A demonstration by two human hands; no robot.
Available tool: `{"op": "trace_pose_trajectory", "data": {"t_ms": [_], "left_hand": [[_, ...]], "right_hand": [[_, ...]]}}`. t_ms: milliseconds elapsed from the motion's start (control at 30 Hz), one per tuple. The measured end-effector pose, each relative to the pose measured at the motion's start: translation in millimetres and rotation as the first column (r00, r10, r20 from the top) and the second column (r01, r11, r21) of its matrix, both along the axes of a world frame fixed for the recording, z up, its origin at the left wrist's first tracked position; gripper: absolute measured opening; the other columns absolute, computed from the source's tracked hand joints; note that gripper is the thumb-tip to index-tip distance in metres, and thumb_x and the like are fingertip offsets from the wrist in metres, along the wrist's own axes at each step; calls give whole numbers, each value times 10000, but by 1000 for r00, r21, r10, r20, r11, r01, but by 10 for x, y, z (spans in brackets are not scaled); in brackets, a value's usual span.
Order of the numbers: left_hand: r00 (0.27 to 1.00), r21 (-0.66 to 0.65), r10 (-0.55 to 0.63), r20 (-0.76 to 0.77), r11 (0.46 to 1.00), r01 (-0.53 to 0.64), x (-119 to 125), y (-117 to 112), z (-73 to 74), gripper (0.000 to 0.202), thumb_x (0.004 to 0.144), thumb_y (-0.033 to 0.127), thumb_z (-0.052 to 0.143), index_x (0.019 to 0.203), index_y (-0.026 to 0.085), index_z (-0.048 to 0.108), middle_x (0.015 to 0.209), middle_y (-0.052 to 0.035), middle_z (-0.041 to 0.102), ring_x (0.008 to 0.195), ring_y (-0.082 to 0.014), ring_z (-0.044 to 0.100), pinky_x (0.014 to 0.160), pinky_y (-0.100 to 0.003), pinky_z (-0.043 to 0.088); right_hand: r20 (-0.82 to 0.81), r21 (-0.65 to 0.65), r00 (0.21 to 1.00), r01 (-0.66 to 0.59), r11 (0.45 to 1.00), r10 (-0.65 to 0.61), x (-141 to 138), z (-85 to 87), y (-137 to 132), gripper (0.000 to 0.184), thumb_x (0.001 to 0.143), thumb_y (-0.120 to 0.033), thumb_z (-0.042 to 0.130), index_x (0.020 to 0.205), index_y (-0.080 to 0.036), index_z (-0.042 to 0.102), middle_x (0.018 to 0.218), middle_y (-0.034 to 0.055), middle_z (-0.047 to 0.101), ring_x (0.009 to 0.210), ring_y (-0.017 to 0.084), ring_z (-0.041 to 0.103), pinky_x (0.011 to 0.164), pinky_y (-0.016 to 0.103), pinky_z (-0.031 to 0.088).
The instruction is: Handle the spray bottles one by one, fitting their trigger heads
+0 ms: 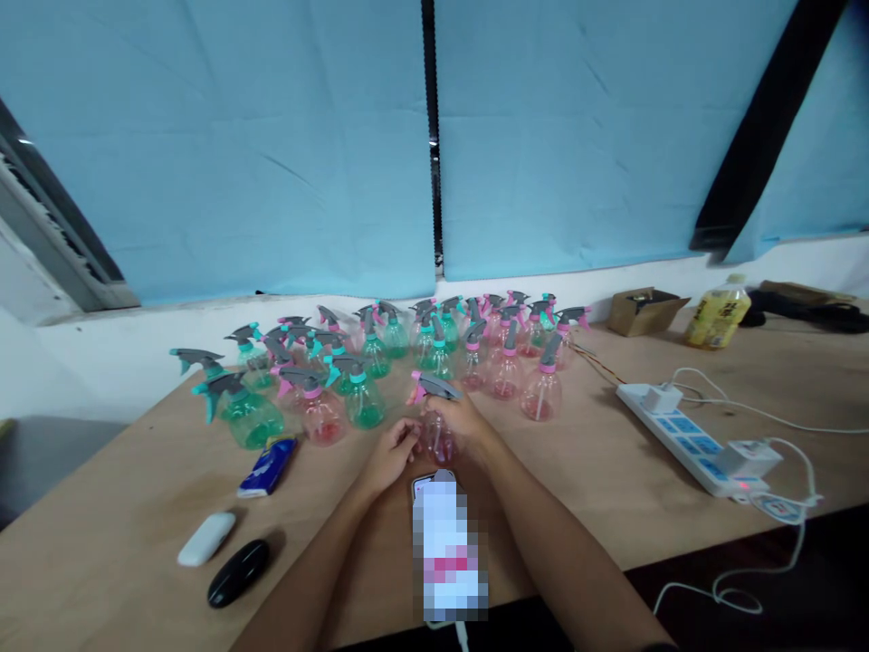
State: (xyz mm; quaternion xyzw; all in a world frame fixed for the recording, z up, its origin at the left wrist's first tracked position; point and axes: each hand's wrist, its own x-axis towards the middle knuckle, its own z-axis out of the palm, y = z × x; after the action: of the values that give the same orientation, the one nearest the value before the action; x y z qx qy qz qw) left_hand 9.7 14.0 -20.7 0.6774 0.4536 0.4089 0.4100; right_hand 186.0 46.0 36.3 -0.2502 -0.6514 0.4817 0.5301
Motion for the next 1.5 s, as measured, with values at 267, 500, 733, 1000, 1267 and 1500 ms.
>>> {"op": "trace_pose_trajectory", "data": {"t_ms": [267,500,733,1000,1267,1500], "left_hand": [[1000,6,-8,-14,1000,8,6,-16,29,283,925,451,510,971,186,597,709,27,600,555,-110,517,582,-240,411],[1000,-6,-3,5,1000,4,11,-13,20,331,902,484,538,1027,184,601,693,25,593,559,-121,524,563,-240,410],[1000,8,3,12,1000,-3,7,-4,2,349,903,496,535,1038,180,595,704,19,597,580,-127,536,574,-251,425],[998,-51,28,55,998,-25,31,-46,38,521,900,485,563,1302,189,414,713,32,623,546,-110,519,570,-241,413],[983,-51,45,176,998,-36,27,-58,62,324,860,458,595,987,246,385,652,74,633,447,-83,519,480,-187,365],[973,-27,162,167,987,-160,-15,-33,114,183,799,348,590,890,205,521,725,23,655,526,-117,614,438,-187,376]], "right_hand": [[-26,16,999,-20,1000,21,5,81,-42,141,649,-171,503,639,-197,641,639,-12,601,621,131,545,606,242,438],[-21,32,999,39,999,-39,-13,-23,40,282,662,-173,521,841,-223,732,815,1,704,670,140,580,605,239,465],[-45,35,997,64,997,-62,-31,-45,54,127,682,-169,524,627,-210,631,626,-18,596,625,133,555,621,244,455],[14,168,951,302,938,-308,-46,-133,55,282,813,-252,534,1043,-220,694,851,4,679,704,145,573,711,278,478],[105,447,838,441,778,-535,-70,-388,86,417,893,-363,555,1271,-195,500,1235,121,545,1186,260,478,1055,443,364],[277,419,744,476,773,-608,-136,-551,168,375,969,-376,379,1270,-160,433,1189,135,502,1147,274,462,1009,487,381]]}}
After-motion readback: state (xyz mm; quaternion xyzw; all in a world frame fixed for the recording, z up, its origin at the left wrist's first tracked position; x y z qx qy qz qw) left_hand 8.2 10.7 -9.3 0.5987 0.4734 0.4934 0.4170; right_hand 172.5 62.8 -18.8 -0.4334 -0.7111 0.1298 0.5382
